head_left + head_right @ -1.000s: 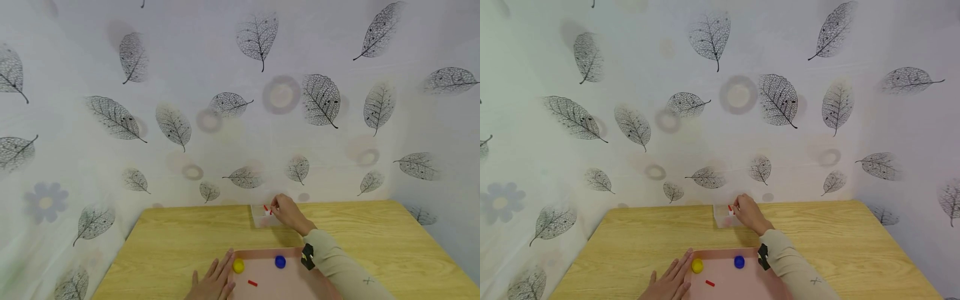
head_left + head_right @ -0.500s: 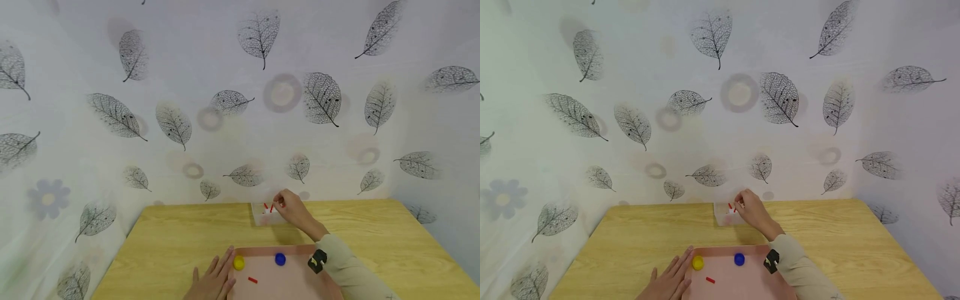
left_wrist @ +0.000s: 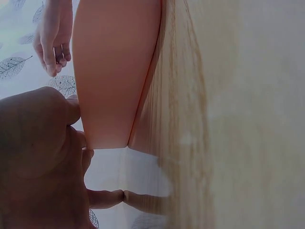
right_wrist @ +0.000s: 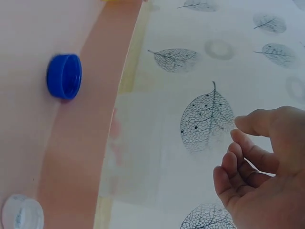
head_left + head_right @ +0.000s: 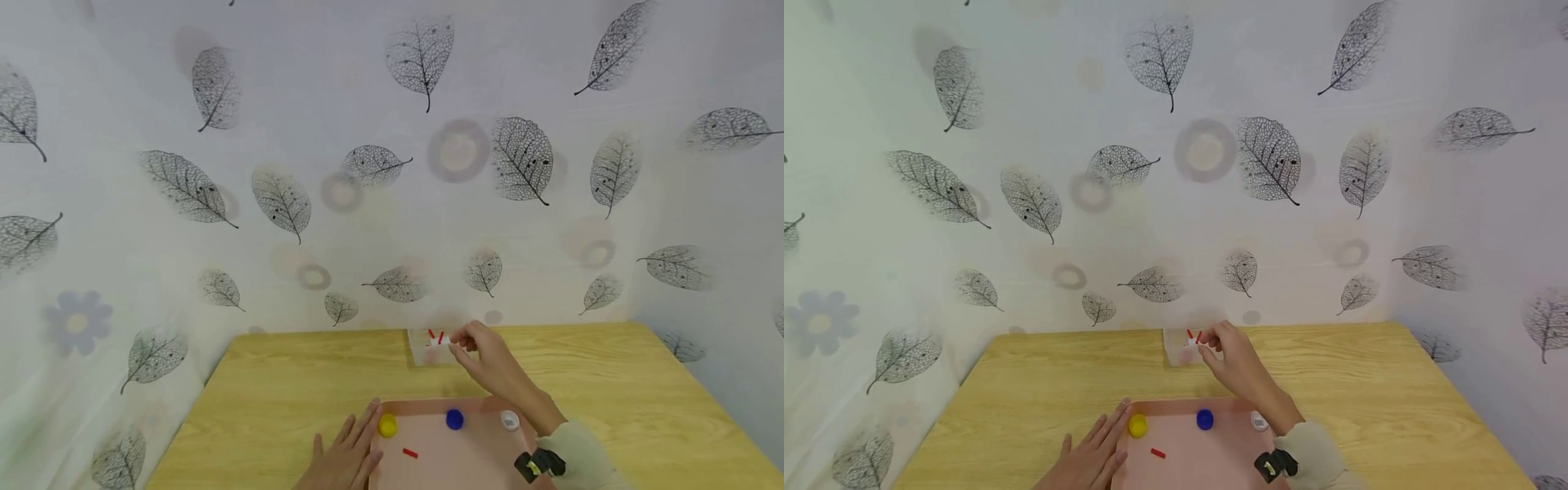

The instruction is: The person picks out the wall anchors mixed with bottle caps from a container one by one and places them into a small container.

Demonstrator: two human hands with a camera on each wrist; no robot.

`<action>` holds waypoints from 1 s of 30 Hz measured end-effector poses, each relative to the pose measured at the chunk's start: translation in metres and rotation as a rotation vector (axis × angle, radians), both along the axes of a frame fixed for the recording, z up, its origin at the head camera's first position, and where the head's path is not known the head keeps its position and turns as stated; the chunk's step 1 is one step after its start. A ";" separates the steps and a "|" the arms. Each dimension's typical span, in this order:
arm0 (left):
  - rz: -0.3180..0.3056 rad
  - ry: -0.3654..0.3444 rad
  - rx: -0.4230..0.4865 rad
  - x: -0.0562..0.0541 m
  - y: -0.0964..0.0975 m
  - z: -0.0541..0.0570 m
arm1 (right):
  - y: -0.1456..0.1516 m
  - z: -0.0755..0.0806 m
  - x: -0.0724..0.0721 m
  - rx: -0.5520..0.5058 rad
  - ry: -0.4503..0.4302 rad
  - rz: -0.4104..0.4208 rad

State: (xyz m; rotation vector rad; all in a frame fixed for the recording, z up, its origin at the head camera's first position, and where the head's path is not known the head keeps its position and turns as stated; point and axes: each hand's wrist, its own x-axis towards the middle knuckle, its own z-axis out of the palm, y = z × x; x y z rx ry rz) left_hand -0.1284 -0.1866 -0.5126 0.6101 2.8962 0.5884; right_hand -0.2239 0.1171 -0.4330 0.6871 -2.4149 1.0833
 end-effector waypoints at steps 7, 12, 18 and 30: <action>-0.009 0.006 -0.004 0.000 0.001 0.003 | 0.002 0.000 0.026 -0.049 0.018 0.005; -0.013 0.009 0.001 0.001 0.001 0.004 | 0.000 0.000 0.046 -0.073 0.012 -0.033; -0.013 -0.005 0.003 0.001 0.001 0.004 | -0.005 -0.004 0.065 -0.113 0.031 -0.043; -0.006 -0.005 -0.007 0.000 0.001 0.002 | -0.023 -0.020 0.091 -0.195 -0.141 -0.009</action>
